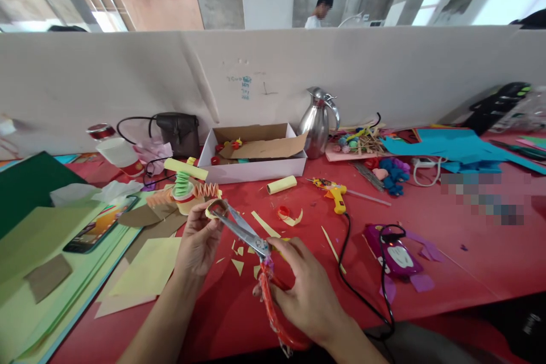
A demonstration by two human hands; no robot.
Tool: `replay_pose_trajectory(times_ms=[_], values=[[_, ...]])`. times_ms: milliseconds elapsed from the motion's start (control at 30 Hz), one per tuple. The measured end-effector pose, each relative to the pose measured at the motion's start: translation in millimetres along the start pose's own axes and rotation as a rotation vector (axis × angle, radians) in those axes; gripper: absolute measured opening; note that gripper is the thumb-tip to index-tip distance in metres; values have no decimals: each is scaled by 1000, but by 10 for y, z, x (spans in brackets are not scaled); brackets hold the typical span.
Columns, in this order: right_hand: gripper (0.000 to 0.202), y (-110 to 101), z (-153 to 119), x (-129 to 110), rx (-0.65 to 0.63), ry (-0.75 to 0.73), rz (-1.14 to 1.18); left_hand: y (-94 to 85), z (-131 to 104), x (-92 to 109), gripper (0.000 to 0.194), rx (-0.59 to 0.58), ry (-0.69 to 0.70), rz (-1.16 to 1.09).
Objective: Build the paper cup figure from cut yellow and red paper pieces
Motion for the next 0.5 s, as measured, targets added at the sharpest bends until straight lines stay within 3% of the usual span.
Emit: replay_pose_trajectory(times_ms=[233, 500], values=[[59, -54, 39, -2, 11, 9, 13, 4, -13, -36, 32, -31, 18, 45], [54, -79, 70, -21, -80, 6, 58, 1, -10, -44, 33, -25, -4, 22]])
Point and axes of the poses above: each hand's wrist, its own z-axis towards the middle knuckle, its own y-axis out of the palm, x = y × z, the point moved 5 cm from there along z, towards the middle knuckle, and after that the axes turned 1 degree about -y, right-handed, at the moved point
